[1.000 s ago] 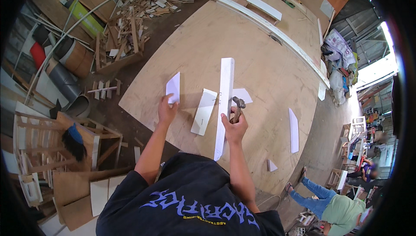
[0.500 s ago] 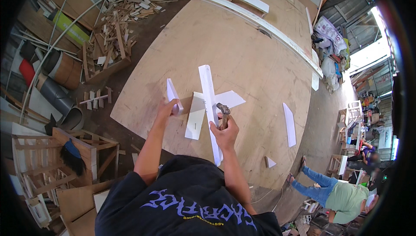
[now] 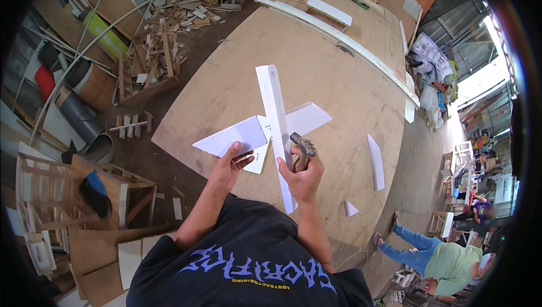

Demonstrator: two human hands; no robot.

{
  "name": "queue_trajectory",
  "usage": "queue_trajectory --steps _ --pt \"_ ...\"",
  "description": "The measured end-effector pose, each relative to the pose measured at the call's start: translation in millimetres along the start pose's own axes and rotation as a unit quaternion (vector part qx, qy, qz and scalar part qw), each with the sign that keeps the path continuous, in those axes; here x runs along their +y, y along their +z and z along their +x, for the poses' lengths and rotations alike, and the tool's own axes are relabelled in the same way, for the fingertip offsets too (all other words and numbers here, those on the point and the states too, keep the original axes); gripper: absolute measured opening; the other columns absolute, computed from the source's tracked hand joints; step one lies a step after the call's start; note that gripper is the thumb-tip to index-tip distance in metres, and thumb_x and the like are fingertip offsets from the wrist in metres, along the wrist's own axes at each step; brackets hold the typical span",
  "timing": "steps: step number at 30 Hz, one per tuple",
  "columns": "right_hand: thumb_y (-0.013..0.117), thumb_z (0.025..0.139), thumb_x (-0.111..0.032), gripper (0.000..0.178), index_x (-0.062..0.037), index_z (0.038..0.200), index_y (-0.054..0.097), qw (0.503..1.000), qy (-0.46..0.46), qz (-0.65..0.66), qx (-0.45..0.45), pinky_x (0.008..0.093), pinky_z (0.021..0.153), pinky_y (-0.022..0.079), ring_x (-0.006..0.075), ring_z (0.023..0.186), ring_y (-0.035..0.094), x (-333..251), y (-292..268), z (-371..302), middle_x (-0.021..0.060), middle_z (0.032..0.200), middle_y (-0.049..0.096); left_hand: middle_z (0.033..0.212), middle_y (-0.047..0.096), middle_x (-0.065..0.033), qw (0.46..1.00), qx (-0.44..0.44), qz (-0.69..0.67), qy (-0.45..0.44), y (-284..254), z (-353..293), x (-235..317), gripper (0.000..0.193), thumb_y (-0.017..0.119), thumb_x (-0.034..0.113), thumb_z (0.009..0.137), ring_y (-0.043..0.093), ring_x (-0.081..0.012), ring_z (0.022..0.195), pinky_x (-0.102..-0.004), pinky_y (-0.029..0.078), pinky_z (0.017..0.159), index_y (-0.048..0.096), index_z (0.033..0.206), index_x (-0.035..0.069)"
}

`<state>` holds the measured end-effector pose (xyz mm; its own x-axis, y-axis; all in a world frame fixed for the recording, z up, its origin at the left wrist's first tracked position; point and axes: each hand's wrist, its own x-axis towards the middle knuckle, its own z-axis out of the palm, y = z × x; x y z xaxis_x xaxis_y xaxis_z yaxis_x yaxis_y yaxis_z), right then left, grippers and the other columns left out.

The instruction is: The person hammers nails into small white wooden boards on a large workbench, then picks up and aligns the boards to form a cross-shaped structure.

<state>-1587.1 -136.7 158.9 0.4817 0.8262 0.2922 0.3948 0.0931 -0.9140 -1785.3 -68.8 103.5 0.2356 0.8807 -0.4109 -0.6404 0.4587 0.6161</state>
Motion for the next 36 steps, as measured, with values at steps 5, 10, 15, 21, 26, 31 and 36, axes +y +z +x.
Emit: queue_trajectory --steps 5,10,15,21,26,31,36 --pt "0.092 0.073 -0.008 0.034 -0.0018 0.103 0.077 0.999 -0.017 -0.013 -0.027 0.0259 0.054 0.040 0.0063 0.060 0.048 -20.0 -14.4 -2.1 0.0010 0.087 0.065 0.120 0.072 -0.0088 0.994 -0.039 0.049 0.094 -4.5 -34.6 12.1 0.047 0.078 0.029 0.101 0.075 -0.0274 0.107 -0.0472 0.066 0.086 0.059 0.137 0.007" --pt "0.091 0.074 -0.006 0.033 -0.0019 0.103 0.077 0.998 -0.035 0.018 -0.058 0.0248 0.054 0.040 0.0059 0.059 0.047 -31.7 -9.2 -12.7 0.0008 0.088 0.066 0.126 0.070 -0.0110 0.989 -0.045 0.072 0.120 -12.9 -57.3 18.4 0.048 0.077 0.025 0.101 0.074 -0.0288 0.111 -0.0476 0.066 0.086 0.056 0.140 0.007" --pt "0.090 0.074 -0.004 0.031 -0.0020 0.102 0.076 0.997 -0.007 0.038 -0.071 0.0233 0.053 0.040 0.0038 0.060 0.047 -35.5 3.1 -23.0 0.0002 0.089 0.066 0.128 0.068 -0.0119 0.985 -0.022 0.070 0.158 -14.7 -67.4 16.4 0.049 0.077 0.022 0.101 0.072 -0.0289 0.114 -0.0479 0.066 0.086 0.055 0.141 0.005" --pt "0.090 0.074 -0.003 0.031 -0.0023 0.102 0.076 0.998 -0.015 0.035 -0.058 0.0231 0.052 0.039 0.0031 0.058 0.046 -34.8 11.5 -25.8 -0.0009 0.090 0.067 0.126 0.068 -0.0121 0.983 0.000 0.075 0.165 -17.5 -67.0 15.7 0.048 0.078 0.019 0.100 0.073 -0.0286 0.111 -0.0473 0.067 0.084 0.056 0.140 0.004" --pt "0.091 0.074 -0.004 0.034 -0.0025 0.104 0.077 0.998 -0.015 0.024 -0.050 0.0228 0.051 0.038 0.0022 0.058 0.045 -33.1 15.1 -26.0 -0.0006 0.092 0.069 0.128 0.069 -0.0138 0.981 0.020 0.096 0.169 -32.3 -64.0 20.1 0.038 0.079 0.005 0.096 0.074 -0.0270 0.106 -0.0408 0.068 0.076 0.062 0.131 0.004" --pt "0.092 0.074 -0.002 0.036 -0.0019 0.106 0.076 0.999 0.012 0.044 -0.020 0.0219 0.051 0.036 0.0014 0.058 0.043 -28.4 18.9 -19.9 -0.0007 0.093 0.069 0.145 0.063 -0.0142 0.962 -0.137 0.041 0.231 -40.8 -50.3 31.8 0.048 0.088 0.012 0.089 0.070 -0.0210 0.107 -0.0357 0.063 0.083 0.063 0.130 0.014" --pt "0.093 0.075 -0.003 0.036 0.0005 0.106 0.076 0.998 0.030 0.053 -0.012 0.0214 0.053 0.032 0.0007 0.058 0.040 -26.6 15.9 -16.8 -0.0069 0.076 0.056 0.148 0.055 -0.0119 0.940 -0.244 -0.078 0.226 -36.6 -42.3 34.3 0.085 0.097 0.040 0.076 0.058 -0.0196 0.123 -0.0345 0.052 0.097 0.050 0.142 0.018"
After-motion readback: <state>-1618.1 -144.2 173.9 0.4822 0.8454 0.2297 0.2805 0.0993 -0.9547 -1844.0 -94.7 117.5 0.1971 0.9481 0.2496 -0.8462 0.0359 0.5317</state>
